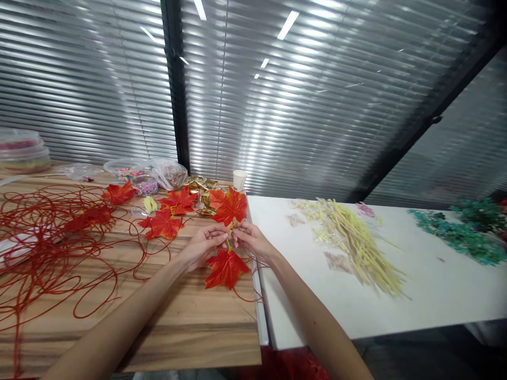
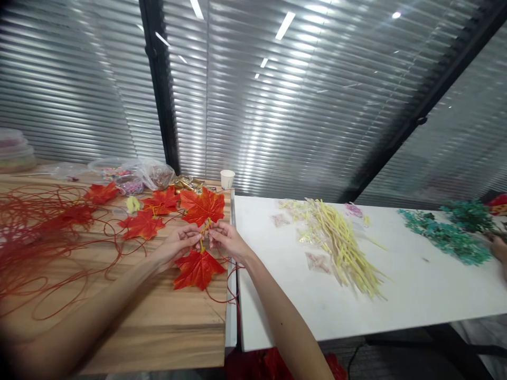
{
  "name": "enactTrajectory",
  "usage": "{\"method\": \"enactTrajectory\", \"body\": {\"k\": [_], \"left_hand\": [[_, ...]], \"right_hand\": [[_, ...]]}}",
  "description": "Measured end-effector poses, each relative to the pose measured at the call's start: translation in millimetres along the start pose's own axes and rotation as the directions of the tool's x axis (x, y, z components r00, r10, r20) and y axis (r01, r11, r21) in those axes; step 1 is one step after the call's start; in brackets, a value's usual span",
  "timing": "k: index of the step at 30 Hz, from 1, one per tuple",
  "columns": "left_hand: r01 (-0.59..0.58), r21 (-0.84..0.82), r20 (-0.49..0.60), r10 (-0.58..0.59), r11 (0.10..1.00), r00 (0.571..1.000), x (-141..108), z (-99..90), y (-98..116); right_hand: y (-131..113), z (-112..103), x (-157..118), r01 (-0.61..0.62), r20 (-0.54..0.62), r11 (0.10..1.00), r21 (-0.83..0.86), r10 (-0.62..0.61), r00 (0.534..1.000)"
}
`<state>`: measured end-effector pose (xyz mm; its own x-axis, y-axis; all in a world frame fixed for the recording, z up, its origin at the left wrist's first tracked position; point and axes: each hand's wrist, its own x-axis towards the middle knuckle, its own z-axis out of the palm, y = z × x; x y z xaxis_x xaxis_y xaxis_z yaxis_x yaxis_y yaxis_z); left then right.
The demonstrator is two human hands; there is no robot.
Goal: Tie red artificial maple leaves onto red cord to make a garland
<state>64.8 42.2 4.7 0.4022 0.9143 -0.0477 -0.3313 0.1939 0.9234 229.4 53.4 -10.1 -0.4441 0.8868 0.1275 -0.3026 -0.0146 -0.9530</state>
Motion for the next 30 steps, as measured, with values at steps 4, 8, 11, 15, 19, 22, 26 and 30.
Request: {"method": "enactTrajectory", "body": {"k": [4, 8, 11, 15, 19, 22, 26, 30], "left_hand": [[-0.011, 0.031, -0.053, 0.013, 0.999, 0.998, 1, -1.7, 0], [-0.026, 0.076, -0.103, 0.033, 0.997, 0.994, 2, -2.7, -2], [-0.043, 0.119, -0.116, 0.057, 0.992, 0.992, 3, -2.9, -3], [-0.071, 0.163, -0.11, 0.089, 0.984, 0.99, 3, -3.7, -6], [-0.082, 0.192, -0.1, 0.102, 0.978, 0.99, 4, -5.8, -9], [-0.094, 0.212, -0.069, 0.111, 0.973, 0.991, 5, -7.6, -12], [-0.097, 0.233, -0.021, 0.105, 0.968, 0.994, 5, -8.5, -13], [-0.085, 0.234, -0.021, 0.092, 0.969, 0.996, 4, -7.4, -11]], "right_hand": [[-3, 0, -2, -0.023, 0.011, 1.0, -0.008, 0.023, 1.0], [-6, 0, -3, -0.015, 0.045, 1.0, -0.009, 0.015, 0.999], [-7, 2, -4, -0.018, 0.077, 1.0, 0.01, 0.017, 0.997], [-6, 5, -5, -0.048, 0.11, 0.998, 0.038, 0.043, 0.993], [-4, 6, -5, -0.054, 0.087, 0.997, 0.057, 0.049, 0.995], [-4, 6, -5, -0.058, 0.092, 0.996, 0.066, 0.052, 0.994], [-7, 6, -5, -0.086, 0.137, 0.996, 0.034, 0.081, 0.987], [-7, 6, -6, -0.079, 0.138, 0.997, 0.023, 0.075, 0.988]]}}
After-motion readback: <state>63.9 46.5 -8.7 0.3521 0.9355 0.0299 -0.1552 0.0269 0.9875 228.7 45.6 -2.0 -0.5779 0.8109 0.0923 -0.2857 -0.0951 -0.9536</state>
